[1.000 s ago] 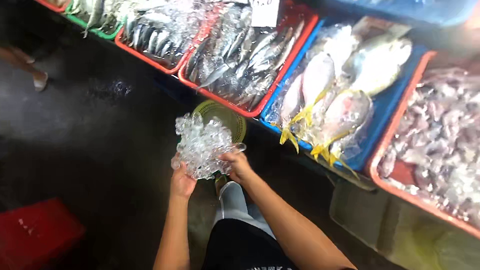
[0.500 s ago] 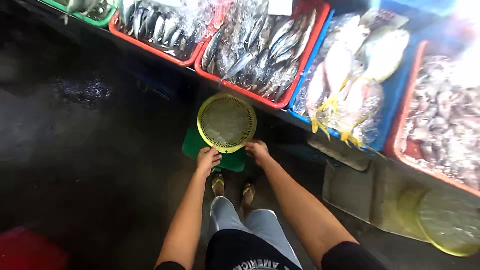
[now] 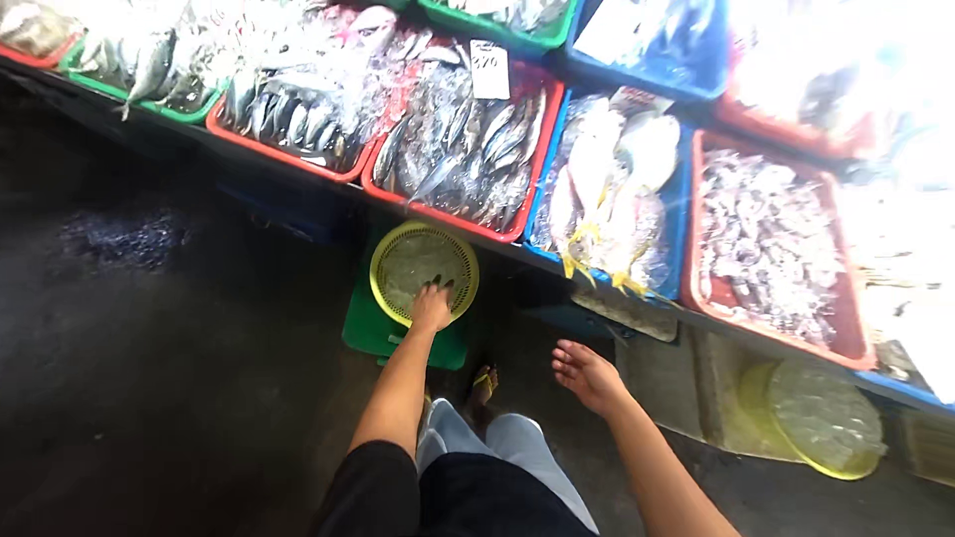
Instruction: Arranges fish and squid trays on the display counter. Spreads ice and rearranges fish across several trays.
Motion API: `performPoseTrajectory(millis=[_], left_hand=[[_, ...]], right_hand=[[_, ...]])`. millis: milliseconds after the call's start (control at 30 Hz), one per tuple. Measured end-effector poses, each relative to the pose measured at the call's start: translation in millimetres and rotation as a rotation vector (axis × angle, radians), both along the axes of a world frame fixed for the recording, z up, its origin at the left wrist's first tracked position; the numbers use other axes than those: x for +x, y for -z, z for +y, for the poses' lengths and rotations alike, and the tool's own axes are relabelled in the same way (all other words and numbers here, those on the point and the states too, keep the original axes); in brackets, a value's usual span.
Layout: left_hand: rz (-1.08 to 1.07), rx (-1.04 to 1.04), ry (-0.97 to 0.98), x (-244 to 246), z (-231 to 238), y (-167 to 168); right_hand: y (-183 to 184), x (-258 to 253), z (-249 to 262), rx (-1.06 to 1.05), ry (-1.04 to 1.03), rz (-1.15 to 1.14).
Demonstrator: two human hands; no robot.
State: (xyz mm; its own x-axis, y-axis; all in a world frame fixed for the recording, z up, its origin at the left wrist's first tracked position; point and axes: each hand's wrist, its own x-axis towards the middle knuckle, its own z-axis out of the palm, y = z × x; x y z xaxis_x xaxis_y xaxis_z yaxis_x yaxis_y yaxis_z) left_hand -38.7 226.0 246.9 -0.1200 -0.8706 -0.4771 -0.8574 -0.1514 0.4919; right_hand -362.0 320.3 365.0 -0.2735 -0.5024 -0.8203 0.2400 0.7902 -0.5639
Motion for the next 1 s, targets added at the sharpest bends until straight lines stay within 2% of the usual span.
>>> performPoseTrajectory(millis=[67,133,233,300,333,400,500,567,600,667,767,867,1000], left_hand=[[0.004,0.046,-0.057,-15,-10,24],[-0.02,0.118,-0.08,-30,-10,41],[-0.102,0.216,0.006,-30,-12,31],[-0.059,0.253,-0.006,-15,-23,17],[0.009,0.245,-0.083,-7,-29,9],[0.176,0.157,-0.375,6,-27,-14],[0.196,-0.236,-0.891,10,-23,-74],[0.14,-0.496,-1.008,3,-27,-129],[0.119,-0.582,-0.978,-1,-33,-153],[0.086,-0.655,-0.799,-7,-58,-188],[-0.074,-0.635,-0.557,-7,-119,-212],[-0.22,-0.502,-0.586,-5,-176,-208],[-0.306,-0.38,-0.591,-13,-201,-217]], right_hand=[[-14,-35,10,-0.031,-0.074,0.08],[-26,-72,20,-0.053,-0.258,0.227],[-35,-115,27,-0.085,-0.509,0.367],[-43,-131,19,-0.111,-0.645,0.408],[-49,-137,9,-0.136,-0.727,0.436],[-67,-146,-9,-0.188,-0.881,0.465],[-98,-149,-52,-0.342,-1.035,0.378],[-113,-149,-82,-0.467,-1.102,0.243],[-120,-148,-96,-0.518,-1.135,0.183],[-134,-142,-127,-0.621,-1.184,0.141],[-147,-127,-163,-0.768,-1.162,0.141],[-149,-117,-184,-0.814,-1.101,0.187],[-152,-119,-184,-0.766,-1.043,0.313]])
